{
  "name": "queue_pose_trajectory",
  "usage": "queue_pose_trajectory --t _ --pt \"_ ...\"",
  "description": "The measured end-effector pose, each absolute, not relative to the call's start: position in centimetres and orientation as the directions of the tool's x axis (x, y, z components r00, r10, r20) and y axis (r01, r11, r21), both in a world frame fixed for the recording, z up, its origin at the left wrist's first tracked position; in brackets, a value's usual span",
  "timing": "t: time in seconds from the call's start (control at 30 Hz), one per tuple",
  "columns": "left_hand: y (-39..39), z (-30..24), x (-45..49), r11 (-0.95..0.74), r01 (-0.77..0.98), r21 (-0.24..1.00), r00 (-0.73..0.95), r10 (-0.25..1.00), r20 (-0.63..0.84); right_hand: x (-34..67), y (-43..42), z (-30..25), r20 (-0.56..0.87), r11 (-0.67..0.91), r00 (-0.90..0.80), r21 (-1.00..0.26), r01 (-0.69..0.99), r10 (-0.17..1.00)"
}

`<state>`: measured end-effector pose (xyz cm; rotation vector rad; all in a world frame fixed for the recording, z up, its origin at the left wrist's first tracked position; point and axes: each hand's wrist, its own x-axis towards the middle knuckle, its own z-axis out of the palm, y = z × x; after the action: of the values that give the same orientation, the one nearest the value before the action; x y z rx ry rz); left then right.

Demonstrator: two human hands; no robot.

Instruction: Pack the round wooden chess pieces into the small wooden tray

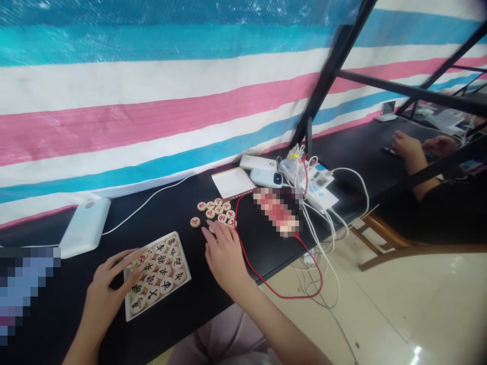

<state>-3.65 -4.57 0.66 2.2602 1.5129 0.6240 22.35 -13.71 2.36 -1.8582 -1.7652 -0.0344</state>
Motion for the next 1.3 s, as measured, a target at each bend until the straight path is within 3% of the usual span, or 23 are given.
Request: queue_pose_trajectory --t 0.3,0.53,0.67,0.77,1.0,1.17,1.3 --pt "-4.5 0.3 -3.8 -0.357 0.791 0.496 0.322 0.933 0.158 24.9 -17.4 0.4 0.367 0.131 -0.007 -0.315 0.940 0.930" --pt "-4.4 0.0 -4.0 -0.342 0.790 0.509 0.314 0.938 0.144 21.8 -14.8 3.2 0.331 0.230 -0.047 -0.539 0.810 0.942" --pt "-4.4 0.2 -3.7 -0.346 0.785 0.515 0.309 0.938 0.159 19.1 -11.8 3.6 0.341 0.414 -0.284 -0.414 0.811 0.896" --pt "-4.5 0.7 -3.5 -0.346 0.776 0.527 0.313 0.937 0.154 17.6 -10.2 3.2 0.346 0.465 -0.360 -0.295 0.835 0.866" --pt "-4.3 0.4 -3.7 -0.353 0.779 0.518 0.311 0.935 0.169 16.8 -9.5 2.8 0.367 0.463 -0.368 -0.215 0.860 0.854" --pt "-4.4 0.4 -3.8 -0.376 0.785 0.492 0.341 0.926 0.163 17.0 -9.6 2.7 0.376 0.451 -0.337 -0.275 0.849 0.863" --pt "-4.7 0.9 -3.5 -0.478 0.791 0.381 0.389 0.875 0.289 17.3 -9.9 2.9 0.388 0.380 -0.236 -0.354 0.854 0.891"
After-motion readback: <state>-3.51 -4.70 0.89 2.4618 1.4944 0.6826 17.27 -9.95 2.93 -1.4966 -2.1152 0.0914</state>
